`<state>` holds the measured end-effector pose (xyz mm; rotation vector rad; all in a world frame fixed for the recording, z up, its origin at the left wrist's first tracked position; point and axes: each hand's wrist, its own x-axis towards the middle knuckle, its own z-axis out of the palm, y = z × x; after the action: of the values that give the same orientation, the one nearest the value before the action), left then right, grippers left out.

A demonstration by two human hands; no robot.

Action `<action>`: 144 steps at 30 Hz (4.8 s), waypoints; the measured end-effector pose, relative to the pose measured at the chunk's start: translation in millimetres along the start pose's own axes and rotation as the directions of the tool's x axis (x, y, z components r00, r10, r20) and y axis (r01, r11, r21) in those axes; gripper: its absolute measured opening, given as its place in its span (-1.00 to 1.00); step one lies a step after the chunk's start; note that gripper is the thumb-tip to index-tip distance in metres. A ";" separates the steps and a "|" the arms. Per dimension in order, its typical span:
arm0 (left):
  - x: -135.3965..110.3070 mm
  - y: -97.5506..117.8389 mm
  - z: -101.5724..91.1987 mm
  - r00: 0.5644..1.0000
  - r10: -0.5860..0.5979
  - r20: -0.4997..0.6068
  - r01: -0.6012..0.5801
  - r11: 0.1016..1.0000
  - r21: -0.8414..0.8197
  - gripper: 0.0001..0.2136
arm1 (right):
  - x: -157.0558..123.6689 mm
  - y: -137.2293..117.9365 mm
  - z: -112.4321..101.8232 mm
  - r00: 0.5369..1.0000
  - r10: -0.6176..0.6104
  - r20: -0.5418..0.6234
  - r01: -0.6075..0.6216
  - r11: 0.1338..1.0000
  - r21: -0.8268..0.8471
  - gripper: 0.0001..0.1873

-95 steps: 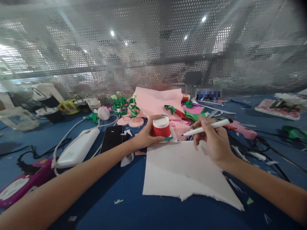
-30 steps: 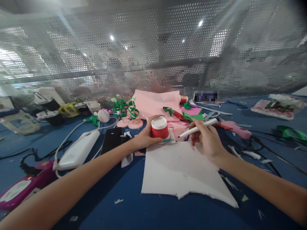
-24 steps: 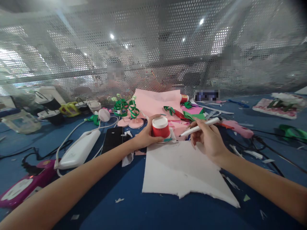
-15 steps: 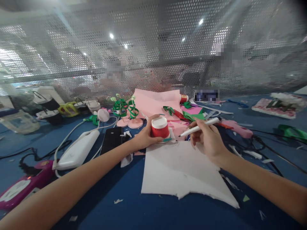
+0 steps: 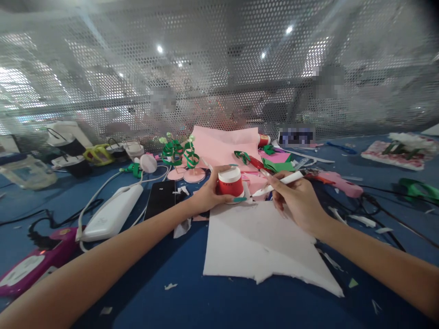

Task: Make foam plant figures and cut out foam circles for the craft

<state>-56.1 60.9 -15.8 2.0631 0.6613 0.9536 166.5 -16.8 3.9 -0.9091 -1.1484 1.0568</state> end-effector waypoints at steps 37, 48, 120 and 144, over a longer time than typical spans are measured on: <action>9.4 35.8 -18.4 0.988 0.136 0.079 -0.151 0.958 0.243 -0.60 | -5.3 0.3 1.0 0.983 -0.025 0.183 0.050 0.990 -0.134 -0.66; 8.3 34.3 -18.4 0.980 0.172 0.096 -0.191 0.946 0.261 -0.59 | -12.3 1.7 1.1 0.939 -0.035 0.341 0.121 0.964 -0.235 -0.67; 10.1 19.7 -29.0 0.912 0.349 0.216 -0.395 0.889 0.231 -0.57 | 19.0 10.6 13.9 0.964 0.262 -0.051 -0.265 0.961 -0.076 -0.70; 9.2 24.5 -27.3 0.915 0.349 0.202 -0.394 0.880 0.266 -0.59 | 38.7 20.5 18.2 0.971 0.220 -0.091 -0.234 0.952 -0.197 -0.77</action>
<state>-69.1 64.4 19.5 2.5721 0.3478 0.9386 148.1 26.5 -2.3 -1.2570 -1.1301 1.0955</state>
